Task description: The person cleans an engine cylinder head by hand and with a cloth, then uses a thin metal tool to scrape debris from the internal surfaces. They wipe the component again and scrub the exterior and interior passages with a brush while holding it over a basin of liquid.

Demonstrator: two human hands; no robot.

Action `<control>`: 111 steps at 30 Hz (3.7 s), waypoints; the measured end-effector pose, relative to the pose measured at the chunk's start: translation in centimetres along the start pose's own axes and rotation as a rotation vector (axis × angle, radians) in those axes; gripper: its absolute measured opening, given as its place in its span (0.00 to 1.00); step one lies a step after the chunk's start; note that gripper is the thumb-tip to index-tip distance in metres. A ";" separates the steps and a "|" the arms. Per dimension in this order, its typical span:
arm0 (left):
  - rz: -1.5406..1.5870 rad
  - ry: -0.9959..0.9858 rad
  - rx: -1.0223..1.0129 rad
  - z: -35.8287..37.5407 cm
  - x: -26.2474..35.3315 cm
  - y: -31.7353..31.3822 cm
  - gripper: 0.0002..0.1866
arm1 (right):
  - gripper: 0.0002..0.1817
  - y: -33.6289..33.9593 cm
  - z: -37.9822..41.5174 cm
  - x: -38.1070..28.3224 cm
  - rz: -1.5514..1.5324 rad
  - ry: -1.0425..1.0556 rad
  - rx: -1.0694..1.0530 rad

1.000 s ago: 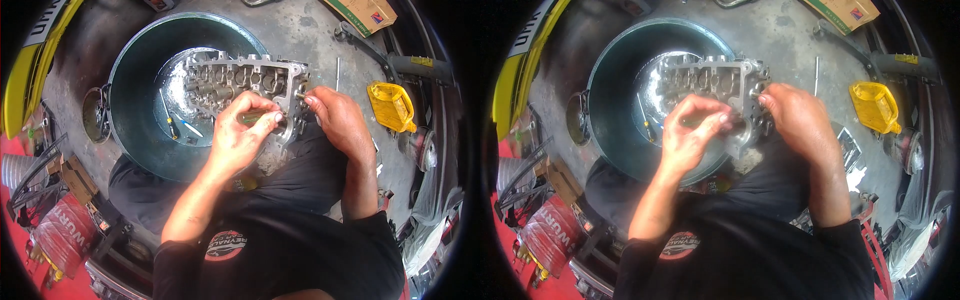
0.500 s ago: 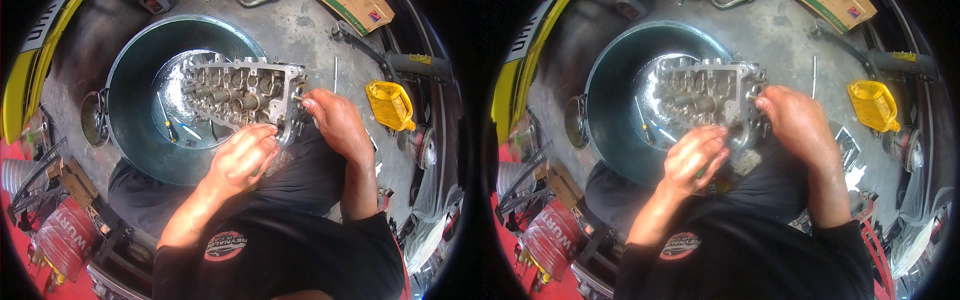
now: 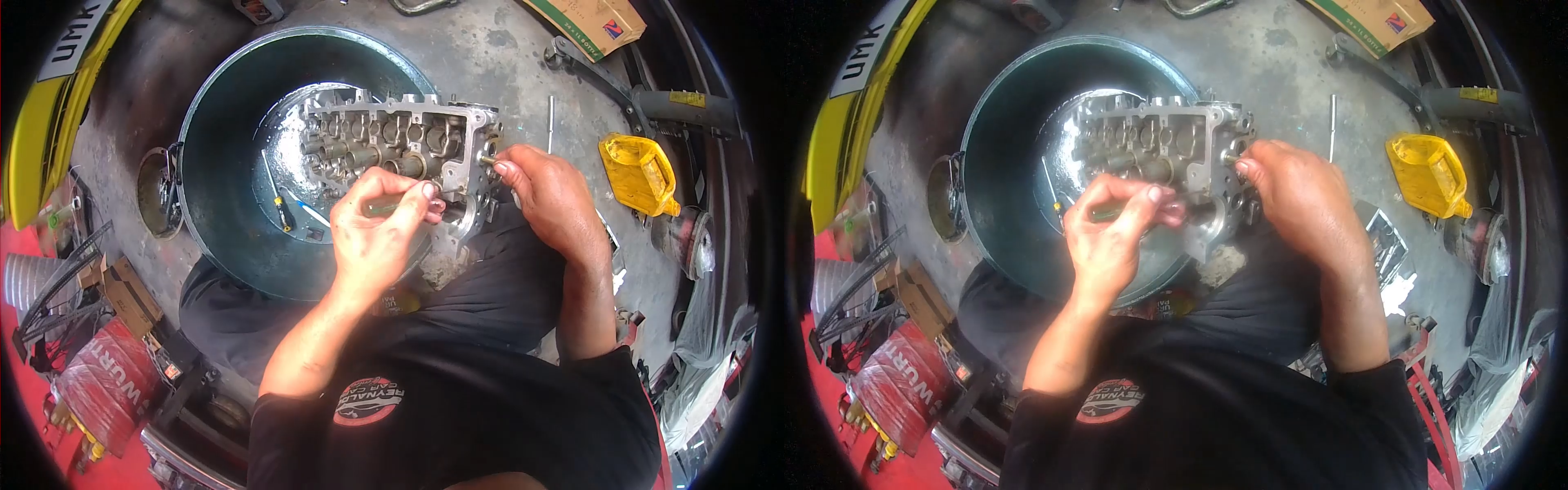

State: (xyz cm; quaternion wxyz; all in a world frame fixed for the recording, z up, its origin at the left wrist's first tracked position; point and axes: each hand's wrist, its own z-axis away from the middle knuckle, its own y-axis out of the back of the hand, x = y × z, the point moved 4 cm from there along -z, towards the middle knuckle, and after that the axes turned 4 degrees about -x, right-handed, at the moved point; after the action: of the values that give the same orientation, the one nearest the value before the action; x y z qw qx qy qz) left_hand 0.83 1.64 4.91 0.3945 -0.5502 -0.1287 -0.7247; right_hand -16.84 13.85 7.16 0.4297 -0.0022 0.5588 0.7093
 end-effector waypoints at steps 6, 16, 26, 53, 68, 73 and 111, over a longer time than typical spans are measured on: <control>-0.515 -0.622 -0.082 1.0 -0.4 0.0 0.10 | 0.14 -0.1 -0.1 0.1 -0.007 0.024 0.009; -0.396 -0.337 -0.140 -1.7 -0.9 -0.8 0.05 | 0.13 -0.1 -0.1 -0.1 0.003 0.044 0.025; 0.115 0.129 0.003 -2.5 -1.3 -1.1 0.12 | 0.13 -0.2 0.1 0.0 0.004 0.021 0.010; -0.954 -0.067 0.504 3.2 -15.9 13.5 0.22 | 0.26 -0.1 1.2 -0.1 0.327 0.279 0.015; -1.178 -0.814 0.661 6.3 1.0 7.8 0.14 | 0.24 0.1 3.0 -2.2 0.472 0.285 0.131; -1.056 -0.647 0.450 7.5 -0.5 6.0 0.14 | 0.27 -0.3 -3.6 3.6 0.560 0.470 0.115; -1.045 -0.733 0.004 17.0 0.4 1.6 0.14 | 0.14 -13.3 9.2 -10.1 -1.397 0.451 -0.274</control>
State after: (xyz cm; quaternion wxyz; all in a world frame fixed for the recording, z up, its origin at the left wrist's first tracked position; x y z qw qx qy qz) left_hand 13.83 10.96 11.01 -0.0796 -0.6264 -0.5080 -0.5859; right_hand 2.08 15.11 5.00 0.6514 -0.5556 0.4084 0.3166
